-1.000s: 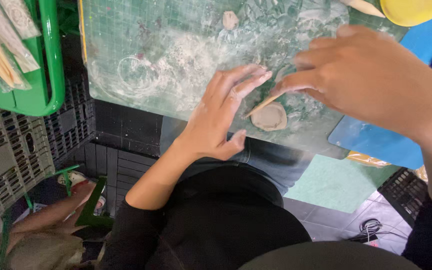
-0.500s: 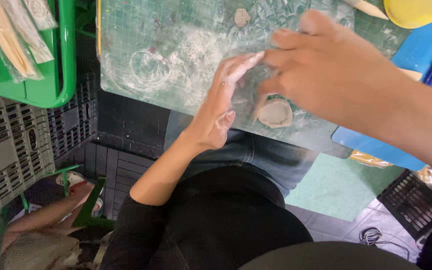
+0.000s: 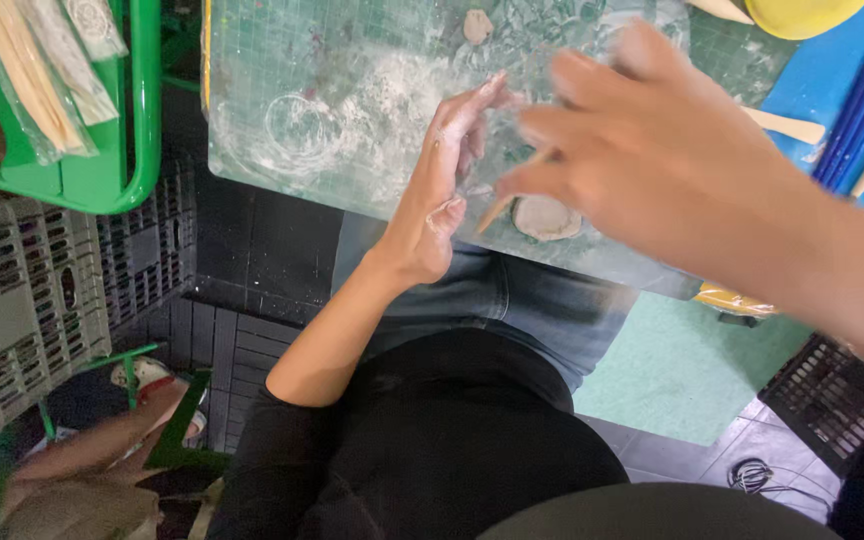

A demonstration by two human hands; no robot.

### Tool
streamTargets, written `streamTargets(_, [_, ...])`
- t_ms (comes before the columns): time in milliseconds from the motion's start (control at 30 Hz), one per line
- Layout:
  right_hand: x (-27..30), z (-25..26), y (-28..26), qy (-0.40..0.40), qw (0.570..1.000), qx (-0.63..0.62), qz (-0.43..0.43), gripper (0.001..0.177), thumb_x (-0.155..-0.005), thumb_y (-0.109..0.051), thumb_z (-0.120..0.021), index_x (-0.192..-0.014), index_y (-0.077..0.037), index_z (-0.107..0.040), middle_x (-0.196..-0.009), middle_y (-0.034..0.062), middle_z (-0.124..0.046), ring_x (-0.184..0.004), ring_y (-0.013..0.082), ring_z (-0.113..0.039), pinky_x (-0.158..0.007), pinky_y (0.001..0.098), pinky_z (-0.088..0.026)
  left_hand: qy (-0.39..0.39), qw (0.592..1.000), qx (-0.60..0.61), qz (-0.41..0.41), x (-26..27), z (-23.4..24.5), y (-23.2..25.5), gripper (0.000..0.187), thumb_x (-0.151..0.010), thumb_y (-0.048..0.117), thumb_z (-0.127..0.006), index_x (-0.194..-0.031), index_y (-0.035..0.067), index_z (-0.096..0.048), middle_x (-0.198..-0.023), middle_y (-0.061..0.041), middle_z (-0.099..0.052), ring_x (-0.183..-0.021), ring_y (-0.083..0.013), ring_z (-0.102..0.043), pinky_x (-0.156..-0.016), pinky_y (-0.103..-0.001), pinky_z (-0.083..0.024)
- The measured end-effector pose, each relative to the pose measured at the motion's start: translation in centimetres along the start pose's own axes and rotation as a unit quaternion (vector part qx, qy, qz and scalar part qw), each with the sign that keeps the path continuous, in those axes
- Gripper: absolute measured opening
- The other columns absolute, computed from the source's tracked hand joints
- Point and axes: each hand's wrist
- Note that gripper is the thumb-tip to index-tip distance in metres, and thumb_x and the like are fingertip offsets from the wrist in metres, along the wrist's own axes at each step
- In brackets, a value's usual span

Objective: The person shapes a small piece of clay into a cup-like form by hand and smooths the edges using a wooden tool.

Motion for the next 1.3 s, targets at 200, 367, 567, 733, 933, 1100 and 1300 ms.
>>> streamTargets(200, [6.5,-3.0,-9.9,0.197,0.938,-0.165,-0.231,0.026,-0.088,-0.023,-0.079,-0.114,-0.020,-0.081,-0.062,-0.0046,-0.064,-0.041,0.0081,-0.038,-0.041,0.0280,-0.026,0.006,1.000,-0.001,-0.020,-0.4,-0.2,-0.6,0.081,-0.110,0.072,-0.022,-0.164,0.012,-0.028,-0.151,-0.004,-0.054,-0.092,-0.0125,-0.044,-0.079,-0.024,-0.038])
streamTargets(367, [5.5,-6.1,-17.2,0.286,0.865,-0.215,-0.350,0.025,-0.092,-0.011,-0.087,-0.115,-0.010,-0.078,-0.075,-0.0001,-0.064,-0.055,0.0128,-0.049,-0.050,0.0332,-0.031,-0.002,1.000,-0.010,-0.028,-0.2,-0.3,-1.2,0.079,-0.111,0.072,-0.023,-0.163,0.014,-0.027,-0.151,-0.003,-0.050,-0.093,-0.0117,-0.045,-0.079,-0.022,-0.039])
streamTargets(567, [6.1,-8.3,-17.6,0.296,0.845,-0.211,-0.394,0.027,-0.087,-0.005,-0.086,-0.113,-0.010,-0.079,-0.067,0.0026,-0.051,-0.053,0.0188,-0.047,-0.049,0.0364,-0.033,0.001,0.999,-0.012,-0.030,-0.2,-0.5,-1.1,0.080,-0.109,0.072,-0.025,-0.164,0.014,-0.029,-0.146,-0.003,-0.051,-0.093,-0.0112,-0.043,-0.077,-0.022,-0.037])
streamTargets(733, [6.1,-9.5,-17.1,0.267,0.853,-0.285,-0.347,0.021,-0.086,-0.010,-0.085,-0.106,-0.012,-0.078,-0.063,0.0043,-0.043,-0.049,0.0187,-0.046,-0.046,0.0375,-0.035,0.000,0.999,-0.016,-0.033,-0.3,-0.4,-1.2,0.077,-0.110,0.070,-0.026,-0.164,0.015,-0.028,-0.150,-0.003,-0.051,-0.095,-0.0109,-0.045,-0.077,-0.022,-0.037])
streamTargets(933, [7.4,-11.1,-17.1,0.278,0.850,-0.343,-0.289,0.021,-0.083,-0.009,-0.086,-0.101,-0.012,-0.076,-0.062,0.0029,-0.045,-0.047,0.0192,-0.045,-0.044,0.0372,-0.034,-0.002,1.000,-0.011,-0.029,0.0,-0.4,-1.5,0.076,-0.110,0.069,-0.027,-0.164,0.015,-0.028,-0.152,-0.003,-0.050,-0.096,-0.0114,-0.045,-0.078,-0.022,-0.038])
streamTargets(1100, [7.6,-11.9,-16.5,0.320,0.838,-0.290,-0.333,0.021,-0.088,-0.005,-0.089,-0.101,-0.009,-0.072,-0.062,0.0042,-0.043,-0.050,0.0206,-0.042,-0.046,0.0394,-0.031,-0.005,0.999,-0.023,-0.041,0.0,-0.5,-1.6,0.074,-0.112,0.067,-0.025,-0.164,0.015,-0.028,-0.151,-0.003,-0.049,-0.095,-0.0109,-0.047,-0.079,-0.022,-0.039])
streamTargets(1300, [8.1,-11.0,-15.4,0.292,0.866,-0.281,-0.293,0.033,-0.084,-0.001,-0.085,-0.114,-0.008,-0.075,-0.062,0.0042,-0.042,-0.050,0.0197,-0.043,-0.047,0.0389,-0.033,-0.002,0.998,-0.028,-0.048,-0.2,-0.4,-1.4,0.073,-0.112,0.066,-0.024,-0.163,0.015,-0.029,-0.155,-0.005,-0.051,-0.094,-0.0110,-0.046,-0.079,-0.022,-0.039])
Point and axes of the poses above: each hand's wrist, its own x-axis away from the middle knuckle, its own z-axis out of the back of the hand, y = z × x
